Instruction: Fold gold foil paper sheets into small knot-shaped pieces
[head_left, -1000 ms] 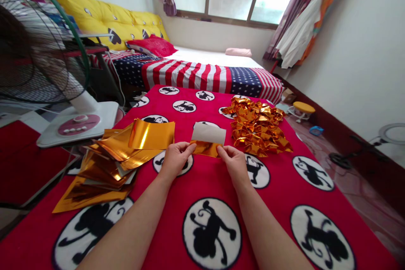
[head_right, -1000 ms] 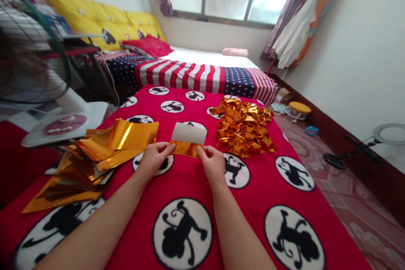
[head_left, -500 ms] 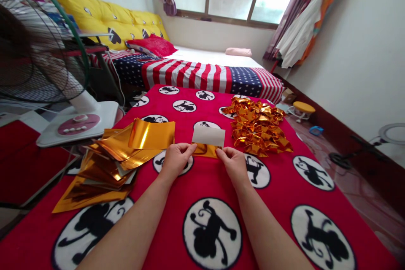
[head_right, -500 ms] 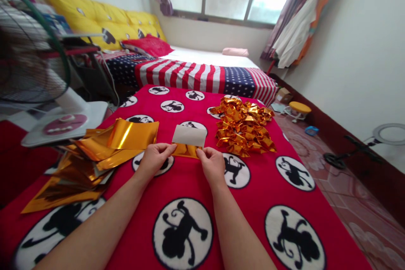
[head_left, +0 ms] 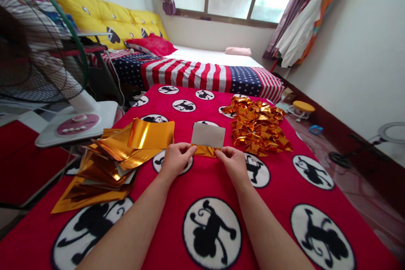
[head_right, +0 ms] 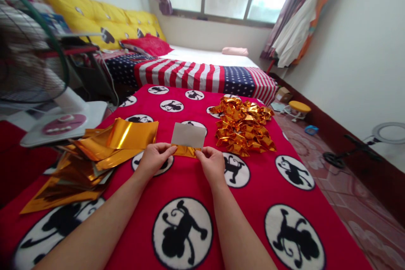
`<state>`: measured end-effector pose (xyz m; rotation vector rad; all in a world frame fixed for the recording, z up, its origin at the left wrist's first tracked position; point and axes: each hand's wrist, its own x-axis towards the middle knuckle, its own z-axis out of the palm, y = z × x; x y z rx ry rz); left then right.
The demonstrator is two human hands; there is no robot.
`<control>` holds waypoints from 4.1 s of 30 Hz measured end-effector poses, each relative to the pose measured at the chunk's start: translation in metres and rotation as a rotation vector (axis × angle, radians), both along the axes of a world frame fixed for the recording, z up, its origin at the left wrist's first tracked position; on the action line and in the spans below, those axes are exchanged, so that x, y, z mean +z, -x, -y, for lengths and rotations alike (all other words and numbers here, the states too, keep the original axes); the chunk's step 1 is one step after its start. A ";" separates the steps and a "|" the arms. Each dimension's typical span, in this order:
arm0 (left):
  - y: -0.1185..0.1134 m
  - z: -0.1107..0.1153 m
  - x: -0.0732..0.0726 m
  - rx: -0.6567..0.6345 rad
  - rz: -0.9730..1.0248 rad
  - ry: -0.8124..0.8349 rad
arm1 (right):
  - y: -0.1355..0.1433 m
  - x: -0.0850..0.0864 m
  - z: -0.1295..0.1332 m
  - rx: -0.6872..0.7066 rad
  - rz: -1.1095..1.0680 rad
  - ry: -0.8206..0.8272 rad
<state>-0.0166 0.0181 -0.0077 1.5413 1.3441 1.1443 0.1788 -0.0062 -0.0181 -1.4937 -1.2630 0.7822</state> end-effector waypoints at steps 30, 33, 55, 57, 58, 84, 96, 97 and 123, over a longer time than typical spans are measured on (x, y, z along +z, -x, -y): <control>0.000 0.000 0.000 0.004 0.051 0.019 | -0.001 -0.004 -0.003 -0.016 -0.004 0.005; -0.001 0.001 0.002 0.015 0.055 0.018 | -0.001 -0.005 -0.002 -0.027 0.008 0.006; -0.001 0.002 0.005 0.034 0.001 -0.013 | 0.001 -0.003 -0.001 -0.063 0.042 0.018; -0.001 0.002 0.004 0.034 -0.006 -0.017 | 0.001 -0.004 -0.001 -0.068 0.048 0.016; 0.000 0.002 0.003 0.033 -0.008 -0.018 | 0.001 -0.004 -0.001 -0.069 0.054 0.015; -0.006 0.015 -0.002 0.147 -0.654 -0.296 | 0.017 0.015 0.012 -0.080 0.702 0.001; -0.010 0.016 0.002 0.107 -0.691 -0.238 | 0.021 0.017 0.011 -0.144 0.720 0.007; -0.009 0.015 0.001 0.076 -0.681 -0.237 | 0.021 0.017 0.011 -0.140 0.717 -0.014; -0.006 0.013 0.012 -0.022 -0.715 -0.078 | 0.038 0.020 0.013 -0.063 0.833 0.070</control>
